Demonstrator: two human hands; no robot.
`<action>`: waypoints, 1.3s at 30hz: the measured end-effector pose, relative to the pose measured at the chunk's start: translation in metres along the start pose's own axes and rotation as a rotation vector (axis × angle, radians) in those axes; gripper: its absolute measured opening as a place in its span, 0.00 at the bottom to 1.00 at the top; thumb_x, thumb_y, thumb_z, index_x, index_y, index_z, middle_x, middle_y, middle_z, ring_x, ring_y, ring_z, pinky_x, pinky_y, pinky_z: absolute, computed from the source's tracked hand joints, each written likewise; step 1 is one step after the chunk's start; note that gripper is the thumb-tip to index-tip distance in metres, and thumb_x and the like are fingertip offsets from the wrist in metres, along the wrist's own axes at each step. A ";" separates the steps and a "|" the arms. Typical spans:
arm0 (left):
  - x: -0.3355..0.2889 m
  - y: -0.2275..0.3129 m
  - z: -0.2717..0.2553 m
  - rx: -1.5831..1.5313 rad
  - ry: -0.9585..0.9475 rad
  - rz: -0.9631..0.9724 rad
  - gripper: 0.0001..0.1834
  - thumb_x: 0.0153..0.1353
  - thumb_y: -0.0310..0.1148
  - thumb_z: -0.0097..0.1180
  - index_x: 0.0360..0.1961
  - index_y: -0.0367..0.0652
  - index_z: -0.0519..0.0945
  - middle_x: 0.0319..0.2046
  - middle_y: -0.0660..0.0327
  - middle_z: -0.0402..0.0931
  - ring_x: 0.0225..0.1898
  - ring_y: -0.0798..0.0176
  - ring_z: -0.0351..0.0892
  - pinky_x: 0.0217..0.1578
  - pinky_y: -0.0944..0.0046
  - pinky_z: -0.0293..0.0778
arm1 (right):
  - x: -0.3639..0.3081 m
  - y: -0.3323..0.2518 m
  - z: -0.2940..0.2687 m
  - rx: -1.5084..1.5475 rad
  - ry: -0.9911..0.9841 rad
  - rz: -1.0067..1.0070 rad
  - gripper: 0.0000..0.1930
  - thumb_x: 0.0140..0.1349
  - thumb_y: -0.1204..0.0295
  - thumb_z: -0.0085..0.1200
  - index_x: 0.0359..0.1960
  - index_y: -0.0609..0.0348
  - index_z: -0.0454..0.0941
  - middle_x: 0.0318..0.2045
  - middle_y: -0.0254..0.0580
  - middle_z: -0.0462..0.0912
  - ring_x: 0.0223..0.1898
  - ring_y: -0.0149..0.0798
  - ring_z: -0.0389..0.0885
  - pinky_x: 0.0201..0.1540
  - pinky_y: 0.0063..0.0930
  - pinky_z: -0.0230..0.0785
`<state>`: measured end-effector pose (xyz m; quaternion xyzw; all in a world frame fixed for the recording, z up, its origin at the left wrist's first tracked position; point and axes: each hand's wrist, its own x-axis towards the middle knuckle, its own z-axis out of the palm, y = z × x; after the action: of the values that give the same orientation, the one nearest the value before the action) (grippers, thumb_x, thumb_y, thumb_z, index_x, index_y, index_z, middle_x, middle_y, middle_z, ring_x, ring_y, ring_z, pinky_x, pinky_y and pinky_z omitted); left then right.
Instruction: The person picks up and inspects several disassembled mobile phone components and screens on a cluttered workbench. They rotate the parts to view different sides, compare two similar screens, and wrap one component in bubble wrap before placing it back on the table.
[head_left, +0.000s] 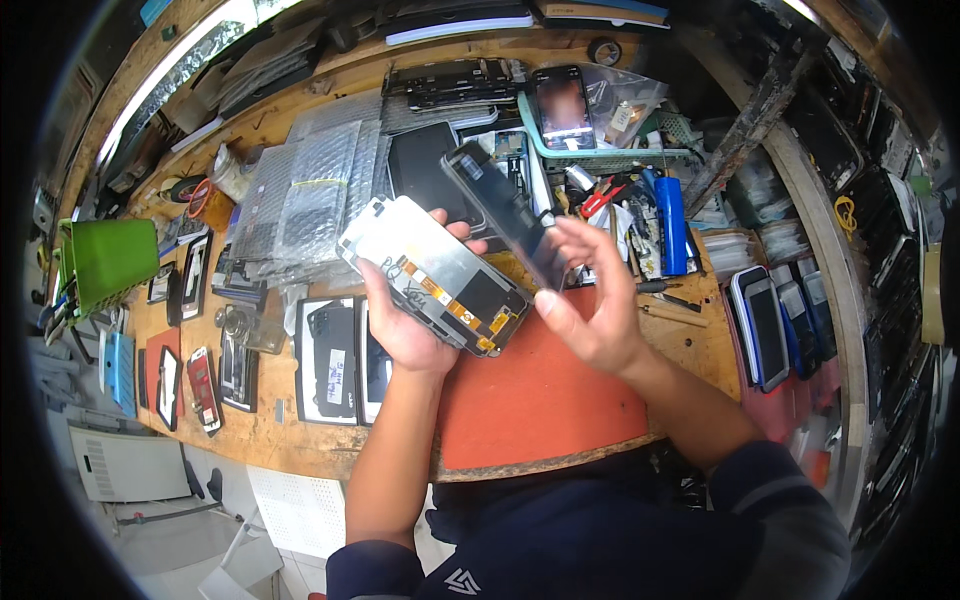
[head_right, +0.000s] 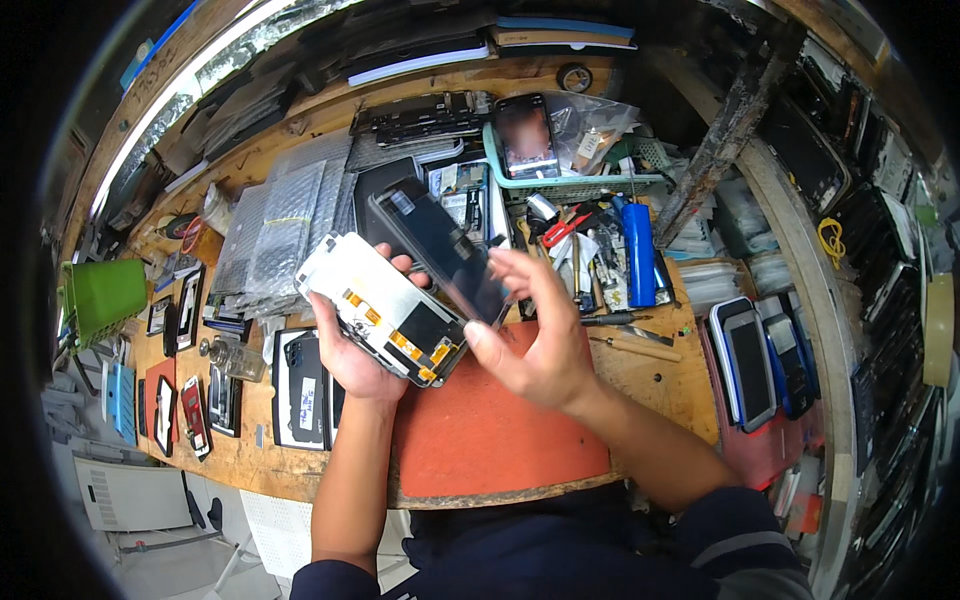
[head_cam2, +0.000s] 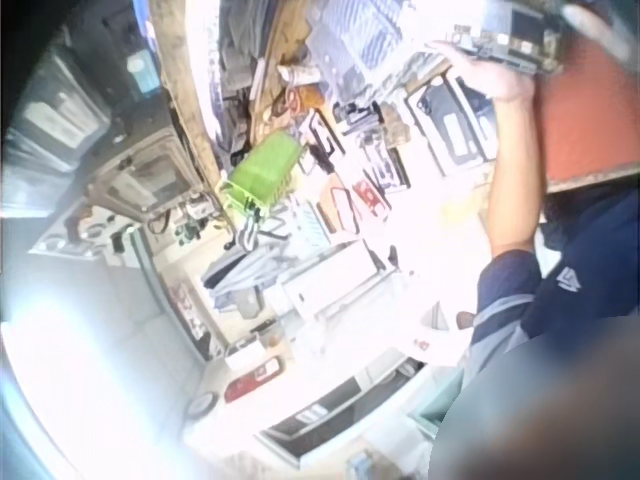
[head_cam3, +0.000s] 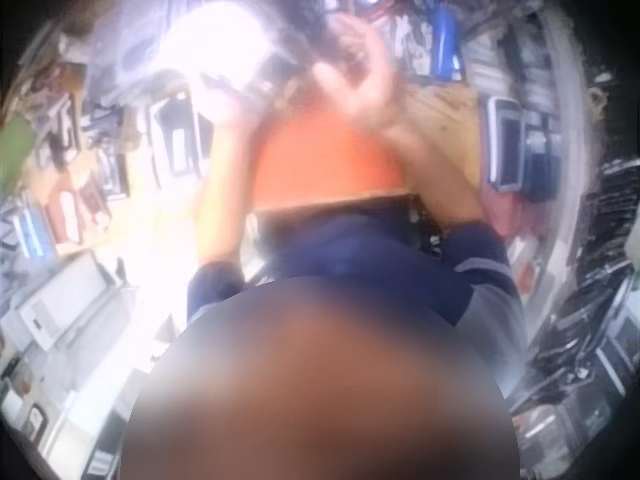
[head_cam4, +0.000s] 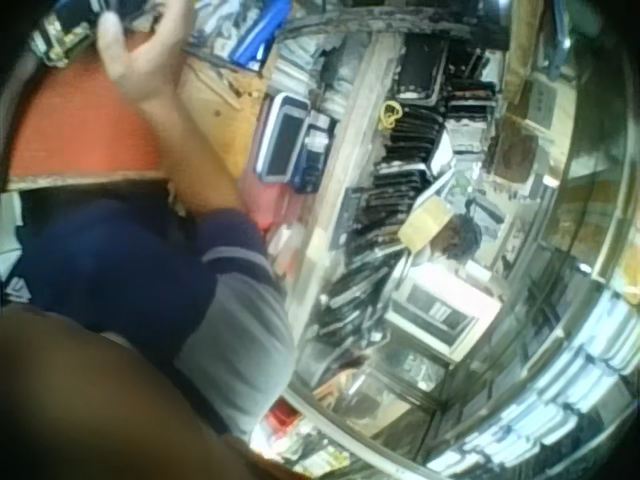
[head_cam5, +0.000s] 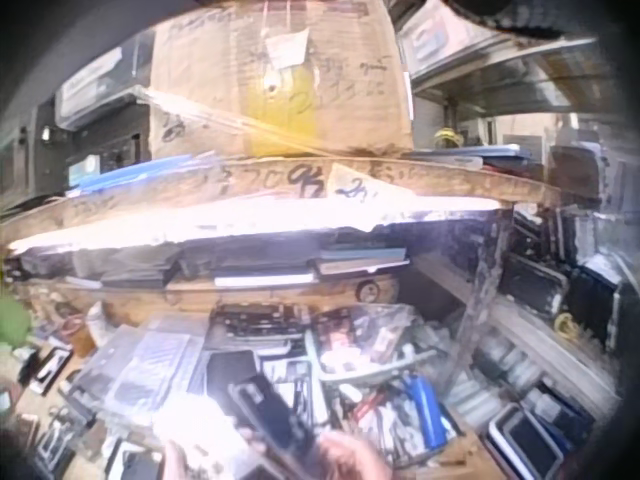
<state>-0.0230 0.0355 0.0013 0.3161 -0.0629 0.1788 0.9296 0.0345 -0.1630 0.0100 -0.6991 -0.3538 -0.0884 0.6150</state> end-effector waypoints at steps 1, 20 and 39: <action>0.000 0.001 0.000 -0.023 0.006 0.009 0.45 0.74 0.66 0.27 0.68 0.32 0.65 0.56 0.43 0.77 0.52 0.45 0.81 0.54 0.49 0.79 | 0.003 0.003 -0.001 -0.083 0.043 -0.021 0.34 0.55 0.70 0.68 0.63 0.64 0.68 0.51 0.51 0.77 0.51 0.42 0.77 0.55 0.35 0.70; -0.002 -0.002 0.005 -0.118 -0.102 -0.048 0.50 0.71 0.71 0.25 0.66 0.30 0.65 0.51 0.46 0.79 0.51 0.48 0.81 0.52 0.52 0.79 | 0.011 0.042 0.000 -0.598 0.052 -0.159 0.35 0.50 0.68 0.75 0.59 0.68 0.75 0.51 0.52 0.78 0.51 0.50 0.78 0.55 0.40 0.71; -0.002 -0.007 0.005 -0.053 0.034 0.004 0.49 0.71 0.71 0.25 0.66 0.34 0.67 0.52 0.47 0.79 0.50 0.47 0.82 0.51 0.50 0.80 | -0.019 -0.020 0.024 -0.549 -0.101 -0.309 0.40 0.40 0.59 0.77 0.56 0.67 0.76 0.48 0.47 0.79 0.43 0.46 0.77 0.46 0.41 0.67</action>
<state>-0.0223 0.0262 0.0006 0.2882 -0.0521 0.1842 0.9383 0.0015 -0.1484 0.0101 -0.7803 -0.4490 -0.2381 0.3645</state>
